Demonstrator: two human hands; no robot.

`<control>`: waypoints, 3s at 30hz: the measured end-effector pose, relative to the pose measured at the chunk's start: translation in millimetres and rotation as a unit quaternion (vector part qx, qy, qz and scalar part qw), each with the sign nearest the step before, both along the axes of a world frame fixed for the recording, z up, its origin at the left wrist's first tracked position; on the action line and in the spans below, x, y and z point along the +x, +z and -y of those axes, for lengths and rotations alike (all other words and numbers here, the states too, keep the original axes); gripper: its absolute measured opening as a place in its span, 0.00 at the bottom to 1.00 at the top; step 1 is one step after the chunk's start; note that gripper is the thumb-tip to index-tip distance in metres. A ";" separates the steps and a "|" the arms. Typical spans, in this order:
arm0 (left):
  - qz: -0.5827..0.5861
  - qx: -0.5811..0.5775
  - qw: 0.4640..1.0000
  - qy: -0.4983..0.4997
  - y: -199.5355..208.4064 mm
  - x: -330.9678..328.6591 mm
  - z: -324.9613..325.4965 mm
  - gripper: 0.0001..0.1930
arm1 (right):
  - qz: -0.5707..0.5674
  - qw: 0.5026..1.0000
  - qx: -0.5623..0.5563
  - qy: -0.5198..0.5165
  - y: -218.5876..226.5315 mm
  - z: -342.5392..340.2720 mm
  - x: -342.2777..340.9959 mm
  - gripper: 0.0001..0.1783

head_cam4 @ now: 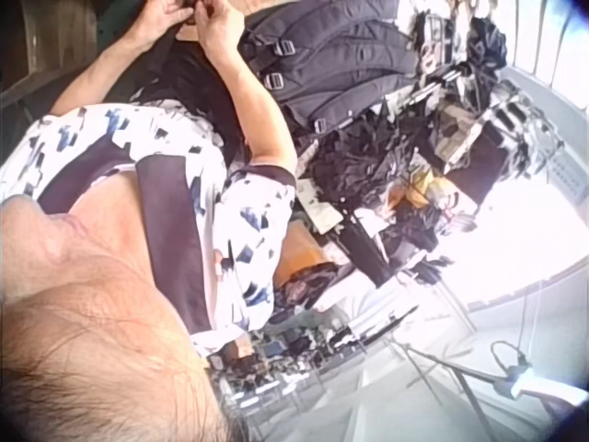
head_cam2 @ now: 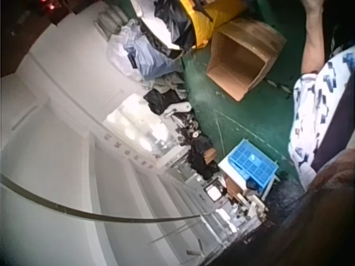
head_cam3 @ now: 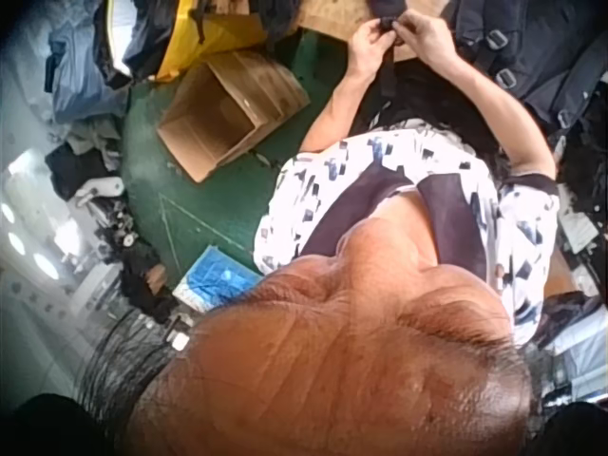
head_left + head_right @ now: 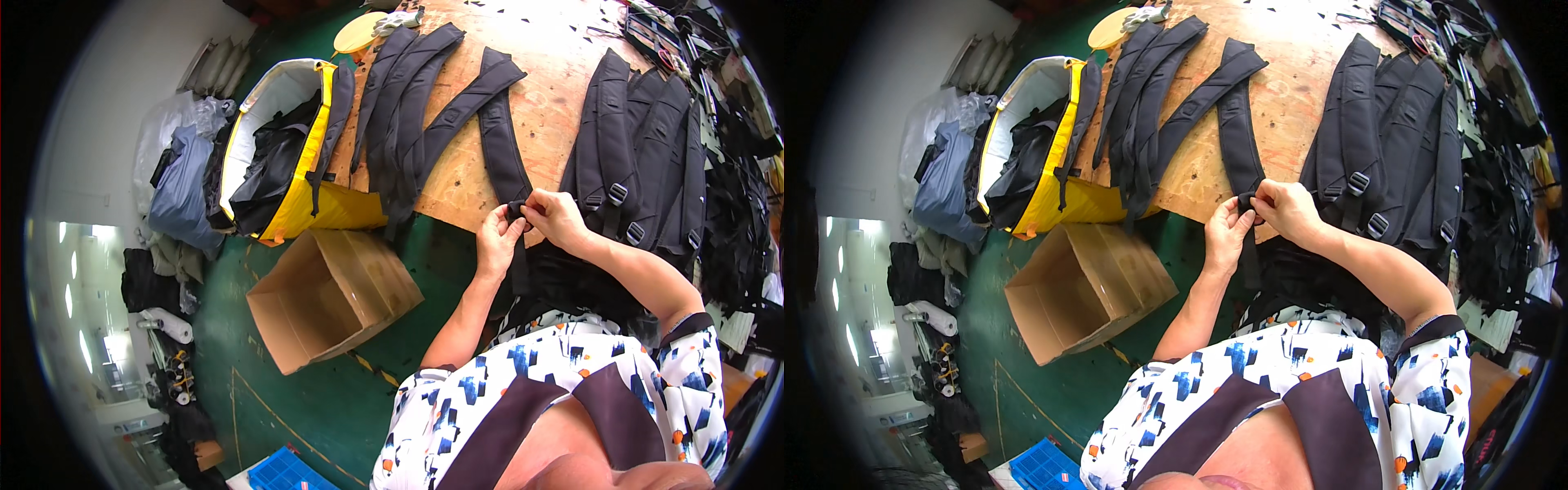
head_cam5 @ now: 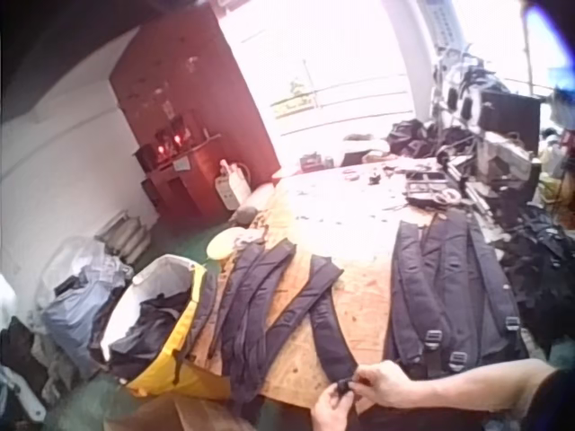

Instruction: The person picks up padded black straps and inserts plastic buckles onto the webbing loops by hand, arranging the completed strap assemblies on a workbench.

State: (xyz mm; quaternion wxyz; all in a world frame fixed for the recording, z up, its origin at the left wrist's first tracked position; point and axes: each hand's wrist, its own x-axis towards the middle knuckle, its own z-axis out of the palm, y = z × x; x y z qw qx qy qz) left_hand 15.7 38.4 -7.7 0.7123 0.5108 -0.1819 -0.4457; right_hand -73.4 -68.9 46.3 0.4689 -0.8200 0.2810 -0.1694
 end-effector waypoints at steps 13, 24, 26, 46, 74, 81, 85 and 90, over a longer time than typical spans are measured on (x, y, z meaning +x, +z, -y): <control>0.111 0.005 0.993 -0.025 -3.2 0.4 -0.1 0.18 | -0.052 0.995 -0.070 -0.046 -3.8 5.6 0.9 0.10; 0.090 0.019 0.996 -0.016 -5.9 4.9 -2.2 0.15 | -0.010 0.992 -0.114 0.044 -0.3 4.7 -3.1 0.07; -0.107 0.006 0.994 -0.021 -2.3 9.6 -4.0 0.15 | 0.020 0.994 -0.095 0.041 -4.3 7.4 -5.5 0.06; -0.281 -0.050 0.958 -0.016 -15.4 15.3 5.1 0.08 | -0.114 0.991 -0.008 0.066 7.7 -1.1 -7.2 0.09; 0.747 0.314 0.584 0.030 -7.2 143.4 61.8 0.21 | -0.410 0.894 -0.175 0.053 -4.4 66.4 -6.5 0.11; 0.620 0.410 0.668 -0.024 -0.7 156.1 81.0 0.33 | -0.201 0.930 -0.286 0.111 61.3 29.6 -56.9 0.11; 0.601 0.466 0.645 -0.074 14.1 114.7 102.4 0.42 | -0.063 0.950 -0.304 -0.004 86.0 22.3 -136.4 0.13; 0.661 0.398 0.635 -0.034 -3.5 73.6 116.2 0.38 | 0.002 0.923 -0.275 -0.268 82.6 3.2 -221.2 0.08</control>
